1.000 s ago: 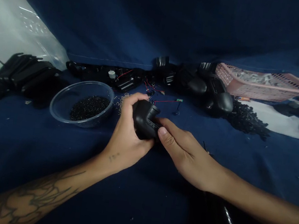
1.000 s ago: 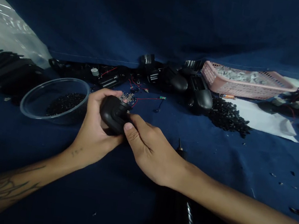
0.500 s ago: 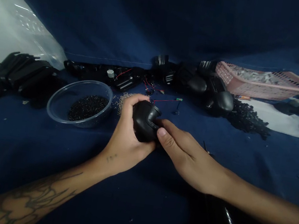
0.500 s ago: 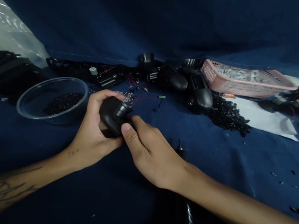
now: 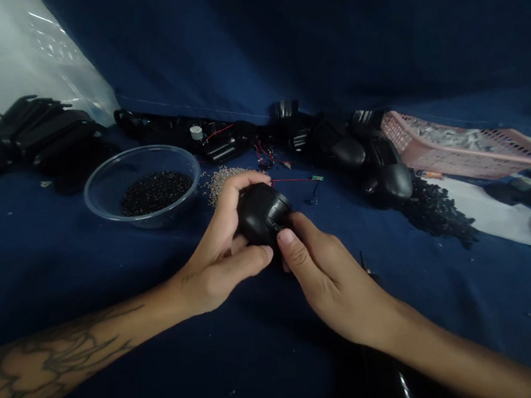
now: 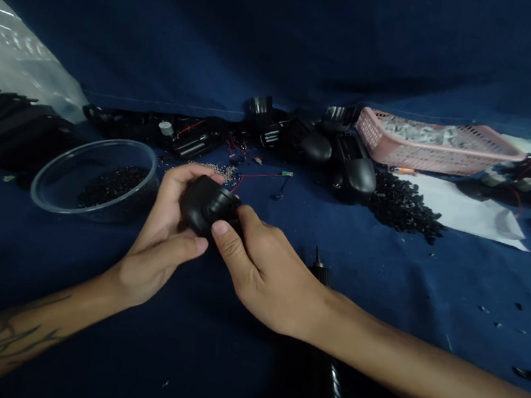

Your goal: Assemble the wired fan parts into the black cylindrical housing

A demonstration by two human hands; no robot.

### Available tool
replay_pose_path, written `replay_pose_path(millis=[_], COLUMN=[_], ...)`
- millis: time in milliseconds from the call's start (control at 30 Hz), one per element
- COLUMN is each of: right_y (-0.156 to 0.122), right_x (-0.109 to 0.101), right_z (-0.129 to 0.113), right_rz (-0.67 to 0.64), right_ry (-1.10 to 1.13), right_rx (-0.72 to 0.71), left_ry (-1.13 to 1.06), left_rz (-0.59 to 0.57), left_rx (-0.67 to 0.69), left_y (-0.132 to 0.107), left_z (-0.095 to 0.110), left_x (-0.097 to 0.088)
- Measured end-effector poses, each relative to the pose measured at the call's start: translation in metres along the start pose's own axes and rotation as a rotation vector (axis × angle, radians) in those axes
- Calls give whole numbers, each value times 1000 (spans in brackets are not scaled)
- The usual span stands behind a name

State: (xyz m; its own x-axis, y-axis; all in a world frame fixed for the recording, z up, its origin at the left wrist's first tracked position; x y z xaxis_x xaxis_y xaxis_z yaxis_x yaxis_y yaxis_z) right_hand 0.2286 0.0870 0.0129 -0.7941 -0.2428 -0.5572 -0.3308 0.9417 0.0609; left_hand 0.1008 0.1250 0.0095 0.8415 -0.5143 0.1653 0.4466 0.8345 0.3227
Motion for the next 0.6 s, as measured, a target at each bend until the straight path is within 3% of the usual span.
replay_pose_path(millis=[133,333,600], right_y=[0,-1,1], right_x=[2,3,0], right_z=[-3,-4,-1], right_rz=[-10,-16,-26], right_ry=[-22,-42,-13], right_rx=[-43,-67,43], left_ry=[31,48,-23], left_rz=[136,212,325], left_rx=[23,13,-16], left_y=[5,6,9], left_z=[-1,-1,-3], left_x=[-6,-8,-17])
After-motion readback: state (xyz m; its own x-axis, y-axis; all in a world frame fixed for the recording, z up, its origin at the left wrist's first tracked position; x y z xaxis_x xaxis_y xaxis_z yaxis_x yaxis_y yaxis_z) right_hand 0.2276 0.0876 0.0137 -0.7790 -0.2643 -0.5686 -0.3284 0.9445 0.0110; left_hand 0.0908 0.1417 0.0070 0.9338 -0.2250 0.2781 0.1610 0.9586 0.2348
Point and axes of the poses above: each hand's wrist, its own y-axis towards the middle knuckle, its own x-axis out of the palm, z = x × y, the point moved 7 cm from there along y, towards the middle knuckle, and after that the axes turned 6 degrees about -y, right-handed, at the moved point
